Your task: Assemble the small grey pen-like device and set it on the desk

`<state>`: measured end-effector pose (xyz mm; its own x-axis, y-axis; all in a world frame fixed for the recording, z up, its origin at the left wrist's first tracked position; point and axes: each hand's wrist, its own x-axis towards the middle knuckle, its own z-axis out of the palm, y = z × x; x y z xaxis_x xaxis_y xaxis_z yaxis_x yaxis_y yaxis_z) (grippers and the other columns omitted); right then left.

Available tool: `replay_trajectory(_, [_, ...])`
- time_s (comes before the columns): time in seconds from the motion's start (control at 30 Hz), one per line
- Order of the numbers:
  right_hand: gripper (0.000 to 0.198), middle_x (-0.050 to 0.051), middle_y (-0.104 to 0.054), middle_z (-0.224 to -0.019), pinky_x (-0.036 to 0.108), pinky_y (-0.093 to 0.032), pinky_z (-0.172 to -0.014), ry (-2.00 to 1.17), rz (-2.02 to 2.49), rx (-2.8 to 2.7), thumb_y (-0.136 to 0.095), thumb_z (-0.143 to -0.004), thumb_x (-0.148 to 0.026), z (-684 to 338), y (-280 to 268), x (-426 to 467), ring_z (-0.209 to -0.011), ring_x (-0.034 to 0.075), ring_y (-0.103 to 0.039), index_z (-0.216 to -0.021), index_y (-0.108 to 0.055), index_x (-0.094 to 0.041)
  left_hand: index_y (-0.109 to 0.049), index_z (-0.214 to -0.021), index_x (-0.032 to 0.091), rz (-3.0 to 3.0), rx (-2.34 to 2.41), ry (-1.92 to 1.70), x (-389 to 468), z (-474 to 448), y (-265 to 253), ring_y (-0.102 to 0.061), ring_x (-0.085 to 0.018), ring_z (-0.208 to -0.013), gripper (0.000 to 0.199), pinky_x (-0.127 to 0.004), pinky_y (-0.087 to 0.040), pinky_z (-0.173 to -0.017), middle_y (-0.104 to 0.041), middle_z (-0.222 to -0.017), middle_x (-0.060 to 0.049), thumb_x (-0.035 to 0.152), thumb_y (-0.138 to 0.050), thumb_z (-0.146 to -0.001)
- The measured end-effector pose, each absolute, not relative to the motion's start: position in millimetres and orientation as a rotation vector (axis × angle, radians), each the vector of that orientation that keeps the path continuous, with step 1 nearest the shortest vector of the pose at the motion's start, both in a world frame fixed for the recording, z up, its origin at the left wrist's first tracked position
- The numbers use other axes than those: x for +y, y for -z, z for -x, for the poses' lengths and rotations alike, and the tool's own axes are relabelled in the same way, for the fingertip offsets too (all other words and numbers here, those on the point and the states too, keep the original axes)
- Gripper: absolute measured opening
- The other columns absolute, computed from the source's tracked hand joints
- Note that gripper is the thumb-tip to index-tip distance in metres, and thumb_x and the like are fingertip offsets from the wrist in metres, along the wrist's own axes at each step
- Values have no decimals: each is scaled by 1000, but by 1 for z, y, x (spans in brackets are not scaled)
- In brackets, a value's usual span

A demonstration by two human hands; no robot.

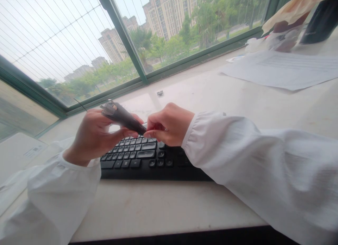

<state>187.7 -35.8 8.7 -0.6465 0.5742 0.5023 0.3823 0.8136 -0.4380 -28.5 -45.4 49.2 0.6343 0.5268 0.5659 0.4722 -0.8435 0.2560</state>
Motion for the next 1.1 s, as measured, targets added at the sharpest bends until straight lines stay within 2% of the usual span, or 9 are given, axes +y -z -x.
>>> replay_trajectory(0.57, [13,0,-60,-60,24,-30,-55,-347,685,-2350,-66,-83,-25,-187,-6,-35,-56,9,-47,-80,-72,-14,-73,-89,23,-2756,876,-852,-51,27,-54,-64,-14,-75,21,-25,-56,-70,-71,-87,1,14,-76,-71])
replay_trajectory(0.9, [16,-1,-59,-60,23,-32,-56,-365,651,-2353,-66,-83,-28,-188,-5,-29,-55,8,-46,-78,-71,-14,-74,-89,28,-2771,921,-944,-47,31,-47,-64,-16,-76,18,-29,-53,-69,-71,-87,1,23,-76,-72])
replay_trajectory(1.0, [17,-2,-61,-63,22,-33,-57,-415,665,-2373,-72,-78,-32,-191,-3,-21,-57,7,-48,-79,-71,-15,-73,-92,28,-2791,924,-928,-47,32,-47,-64,-17,-76,21,-30,-52,-69,-71,-88,1,22,-76,-72])
replay_trajectory(1.1, [15,-2,-62,-67,21,-35,-60,-469,657,-2387,-75,-75,-28,-194,0,-13,-59,7,-49,-84,-71,-16,-73,-94,28,-2827,938,-927,-47,31,-48,-63,-16,-76,23,-29,-51,-70,-71,-88,1,21,-76,-73])
